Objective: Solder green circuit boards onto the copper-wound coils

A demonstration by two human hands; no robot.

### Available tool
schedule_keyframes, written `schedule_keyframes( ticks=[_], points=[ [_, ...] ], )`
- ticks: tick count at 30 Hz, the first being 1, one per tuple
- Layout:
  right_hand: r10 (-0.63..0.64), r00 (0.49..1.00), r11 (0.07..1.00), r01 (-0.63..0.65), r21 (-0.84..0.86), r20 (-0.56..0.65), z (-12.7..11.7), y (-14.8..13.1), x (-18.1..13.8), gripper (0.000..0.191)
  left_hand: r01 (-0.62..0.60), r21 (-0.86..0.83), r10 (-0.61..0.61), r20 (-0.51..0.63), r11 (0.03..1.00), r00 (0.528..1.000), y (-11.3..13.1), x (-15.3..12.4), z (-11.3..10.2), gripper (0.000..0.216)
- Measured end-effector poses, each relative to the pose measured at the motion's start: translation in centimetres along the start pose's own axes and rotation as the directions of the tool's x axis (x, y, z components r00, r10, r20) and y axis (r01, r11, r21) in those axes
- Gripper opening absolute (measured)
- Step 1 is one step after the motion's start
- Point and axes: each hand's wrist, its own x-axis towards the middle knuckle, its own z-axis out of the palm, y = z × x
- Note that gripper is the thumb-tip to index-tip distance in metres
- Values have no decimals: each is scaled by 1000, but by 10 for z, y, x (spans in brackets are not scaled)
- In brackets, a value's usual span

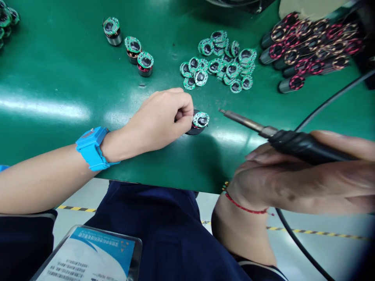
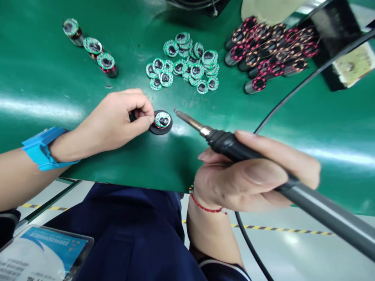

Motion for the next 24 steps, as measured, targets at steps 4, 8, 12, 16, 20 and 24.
schedule_keyframes(
  ticks=[4, 8, 12, 16, 20, 24],
  points=[
    [-293, 917, 956, 288, -57, -273, 14, -8, 36, 31, -60, 12, 60, -13, 998, 998, -3, -1, 1, 16],
    [-571, 817, 812, 548, -198, -83, 7, 13, 93, 24, -79, 17, 79, -9, 997, 997, -6, -2, 1, 15],
    [-372, 830, 676, 549, -492, 415, -4, 42, 139, 51, -56, 5, 56, 6, 998, 998, -5, -2, -1, 14],
    [-337, 904, 860, 410, -305, 263, 1, 39, 133, 29, -19, 5, 19, 15, 1000, 1000, -3, -3, -6, 10],
    [-376, 925, 924, 379, 58, -61, 19, 1, 84, 19, -19, 32, 19, 20, 999, 1000, -3, -2, -9, 8],
    [-366, 911, 873, 406, 271, -190, 37, -20, 48, 29, -30, 55, 28, 33, 998, 999, -4, -2, -6, 9]
  ],
)
